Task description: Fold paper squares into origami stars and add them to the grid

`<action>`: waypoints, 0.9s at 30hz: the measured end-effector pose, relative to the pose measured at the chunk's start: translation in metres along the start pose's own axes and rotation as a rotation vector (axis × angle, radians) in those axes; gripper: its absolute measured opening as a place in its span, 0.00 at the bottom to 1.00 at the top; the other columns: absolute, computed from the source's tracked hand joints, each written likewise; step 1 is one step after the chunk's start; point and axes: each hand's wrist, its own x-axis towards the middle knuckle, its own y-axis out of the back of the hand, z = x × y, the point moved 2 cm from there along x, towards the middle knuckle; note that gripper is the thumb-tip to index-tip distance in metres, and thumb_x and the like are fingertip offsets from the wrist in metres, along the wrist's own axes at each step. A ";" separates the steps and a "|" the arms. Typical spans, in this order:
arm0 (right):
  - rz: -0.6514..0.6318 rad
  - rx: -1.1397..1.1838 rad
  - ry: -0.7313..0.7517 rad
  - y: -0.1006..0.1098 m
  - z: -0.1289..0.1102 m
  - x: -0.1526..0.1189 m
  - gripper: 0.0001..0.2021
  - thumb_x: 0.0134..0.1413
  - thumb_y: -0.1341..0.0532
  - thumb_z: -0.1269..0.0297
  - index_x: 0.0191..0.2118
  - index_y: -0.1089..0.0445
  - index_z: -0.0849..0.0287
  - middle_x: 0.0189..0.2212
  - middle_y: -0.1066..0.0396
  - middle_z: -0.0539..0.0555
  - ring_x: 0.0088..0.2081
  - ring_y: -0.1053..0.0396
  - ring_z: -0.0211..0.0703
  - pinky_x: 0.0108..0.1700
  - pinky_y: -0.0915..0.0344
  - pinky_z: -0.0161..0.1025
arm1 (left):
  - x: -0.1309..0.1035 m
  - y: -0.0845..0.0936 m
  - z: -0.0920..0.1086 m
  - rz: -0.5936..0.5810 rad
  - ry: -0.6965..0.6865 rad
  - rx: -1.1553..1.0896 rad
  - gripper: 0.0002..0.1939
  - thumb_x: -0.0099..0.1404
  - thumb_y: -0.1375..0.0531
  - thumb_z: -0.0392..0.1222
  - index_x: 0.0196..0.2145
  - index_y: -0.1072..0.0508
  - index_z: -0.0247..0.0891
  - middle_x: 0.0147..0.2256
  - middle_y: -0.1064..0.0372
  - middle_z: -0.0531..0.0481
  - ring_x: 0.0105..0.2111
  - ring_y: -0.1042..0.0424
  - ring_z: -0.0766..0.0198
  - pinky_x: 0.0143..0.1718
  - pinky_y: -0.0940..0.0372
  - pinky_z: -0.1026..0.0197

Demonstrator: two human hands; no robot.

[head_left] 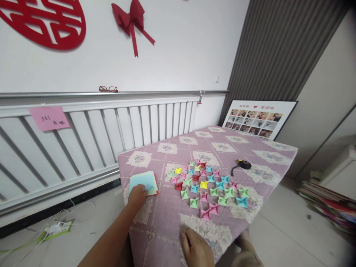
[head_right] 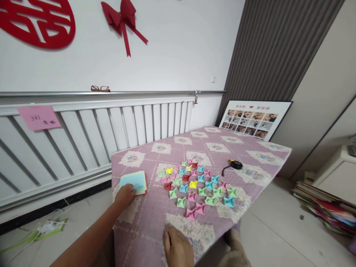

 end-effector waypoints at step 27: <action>0.026 0.000 -0.016 0.006 -0.007 -0.001 0.13 0.61 0.51 0.65 0.29 0.33 0.56 0.25 0.28 0.50 0.28 0.31 0.39 0.32 0.46 0.34 | -0.040 0.031 0.005 0.224 -0.248 -0.189 0.16 0.68 0.53 0.36 0.46 0.29 0.38 0.50 0.32 0.44 0.52 0.37 0.57 0.56 0.44 0.53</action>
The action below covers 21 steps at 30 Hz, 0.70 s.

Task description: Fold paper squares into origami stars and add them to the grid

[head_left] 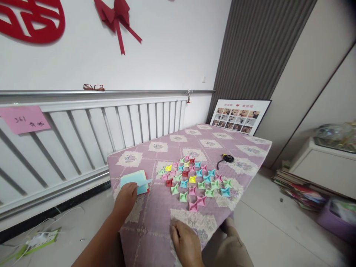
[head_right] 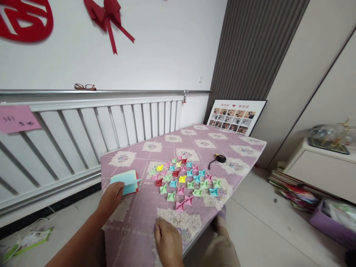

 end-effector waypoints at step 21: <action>-0.014 0.026 0.009 -0.002 0.004 0.001 0.14 0.61 0.51 0.59 0.29 0.31 0.54 0.26 0.27 0.52 0.29 0.29 0.41 0.32 0.42 0.35 | 0.004 0.044 -0.002 0.207 0.076 0.056 0.20 0.68 0.56 0.33 0.53 0.34 0.37 0.56 0.38 0.44 0.57 0.43 0.57 0.61 0.51 0.51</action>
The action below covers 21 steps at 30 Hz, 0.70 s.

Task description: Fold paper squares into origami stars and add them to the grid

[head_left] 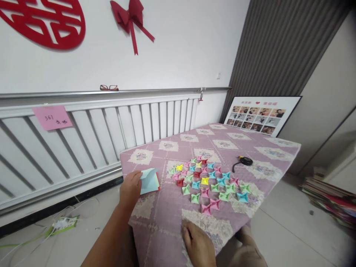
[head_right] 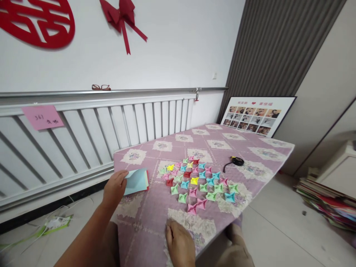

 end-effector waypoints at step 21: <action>-0.121 0.011 -0.123 -0.003 -0.009 0.012 0.11 0.56 0.48 0.62 0.28 0.32 0.54 0.25 0.28 0.50 0.28 0.31 0.41 0.31 0.44 0.34 | -0.033 -0.096 -0.013 -0.210 0.020 0.036 0.18 0.64 0.49 0.31 0.49 0.29 0.41 0.53 0.34 0.45 0.53 0.38 0.54 0.53 0.45 0.53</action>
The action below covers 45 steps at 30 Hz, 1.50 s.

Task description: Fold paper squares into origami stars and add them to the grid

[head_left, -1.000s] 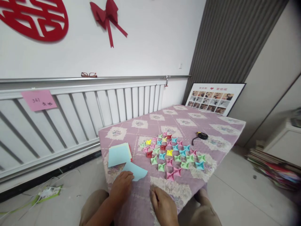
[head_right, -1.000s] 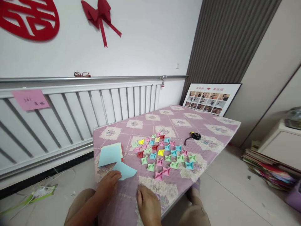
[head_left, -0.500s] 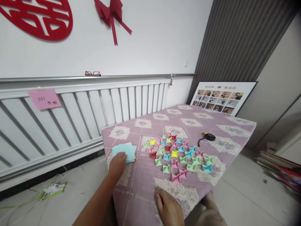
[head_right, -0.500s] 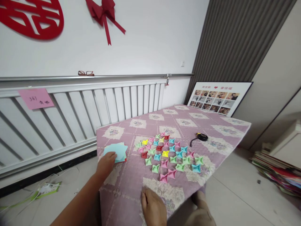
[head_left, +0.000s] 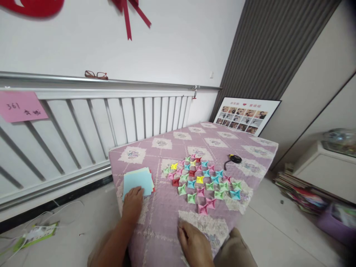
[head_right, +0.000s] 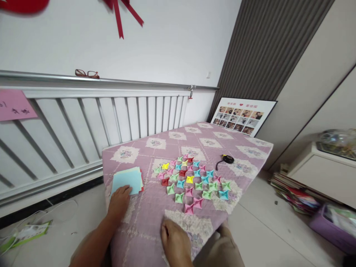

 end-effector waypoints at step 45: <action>-0.425 0.190 -0.279 -0.092 -0.063 0.171 0.15 0.60 0.42 0.59 0.50 0.35 0.59 0.49 0.34 0.56 0.45 0.32 0.45 0.45 0.32 0.48 | 0.010 -0.004 -0.012 0.141 0.054 -0.106 0.15 0.62 0.46 0.31 0.46 0.28 0.38 0.48 0.31 0.46 0.49 0.35 0.56 0.52 0.42 0.54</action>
